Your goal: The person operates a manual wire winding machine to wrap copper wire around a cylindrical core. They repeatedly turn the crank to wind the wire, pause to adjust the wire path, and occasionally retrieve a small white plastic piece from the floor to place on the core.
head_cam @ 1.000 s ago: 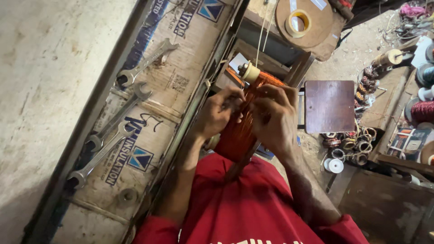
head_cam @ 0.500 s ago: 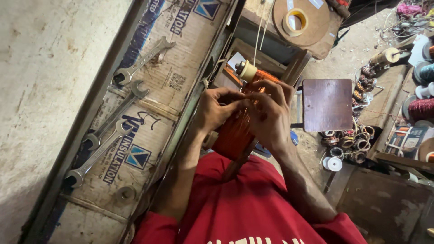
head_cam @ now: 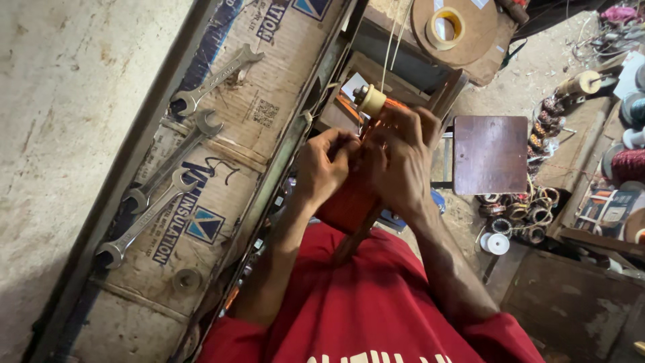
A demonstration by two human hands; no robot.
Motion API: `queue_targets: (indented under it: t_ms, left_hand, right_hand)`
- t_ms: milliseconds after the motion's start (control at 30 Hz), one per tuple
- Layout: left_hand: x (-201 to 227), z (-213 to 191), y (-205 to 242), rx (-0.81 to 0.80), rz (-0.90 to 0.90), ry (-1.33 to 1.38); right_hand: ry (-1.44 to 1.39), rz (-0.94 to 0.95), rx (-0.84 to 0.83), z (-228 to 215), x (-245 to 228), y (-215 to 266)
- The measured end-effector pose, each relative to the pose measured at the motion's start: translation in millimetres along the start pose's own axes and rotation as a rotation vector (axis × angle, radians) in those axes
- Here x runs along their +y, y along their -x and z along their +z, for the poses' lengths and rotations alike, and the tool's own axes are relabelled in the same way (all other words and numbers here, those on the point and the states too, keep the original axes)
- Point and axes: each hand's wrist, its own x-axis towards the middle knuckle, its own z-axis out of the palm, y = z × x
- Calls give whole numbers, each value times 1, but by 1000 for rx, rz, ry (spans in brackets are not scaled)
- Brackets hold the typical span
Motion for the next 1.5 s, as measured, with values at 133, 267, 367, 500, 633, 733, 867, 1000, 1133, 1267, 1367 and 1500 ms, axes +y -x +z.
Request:
queue_targets:
  t_ms: [133, 267, 367, 500, 633, 733, 867, 1000, 1133, 1267, 1367, 1500]
  left_hand:
    - [15, 2, 16, 70, 275, -226]
    - [20, -3, 13, 10, 308, -114]
    - [22, -12, 2, -73, 131, 33]
    - [26, -10, -5, -45, 117, -103]
    - [30, -4, 1, -16, 4, -108]
    - [27, -3, 11, -12, 223, -172]
    - [23, -4, 11, -11, 370, -170]
    - [19, -7, 5, -49, 114, -66]
    - [20, -5, 0, -56, 144, -78]
    - [19, 3, 6, 4, 192, -199]
    - [18, 17, 12, 79, 345, -280]
    - [16, 8, 25, 29, 454, -301]
  right_hand:
    - [-17, -74, -90, 1, 6, -15]
    - [-92, -72, 25, -4, 9, -8]
    - [-149, -7, 16, -10, 6, 7]
    - [-147, 16, 3, -10, 4, 14]
    - [-66, -30, 10, -11, 5, 0]
    - [-80, -107, 8, -12, 7, -11]
    - [-106, -86, 50, -11, 8, -13]
    - [-146, -74, 47, -10, 11, 6]
    - [-111, -79, 85, -2, 14, 17]
    - [-106, -47, 73, -1, 18, 16]
    - [-103, -54, 98, -8, 21, 12]
    - [-180, -84, 92, -19, 27, 5]
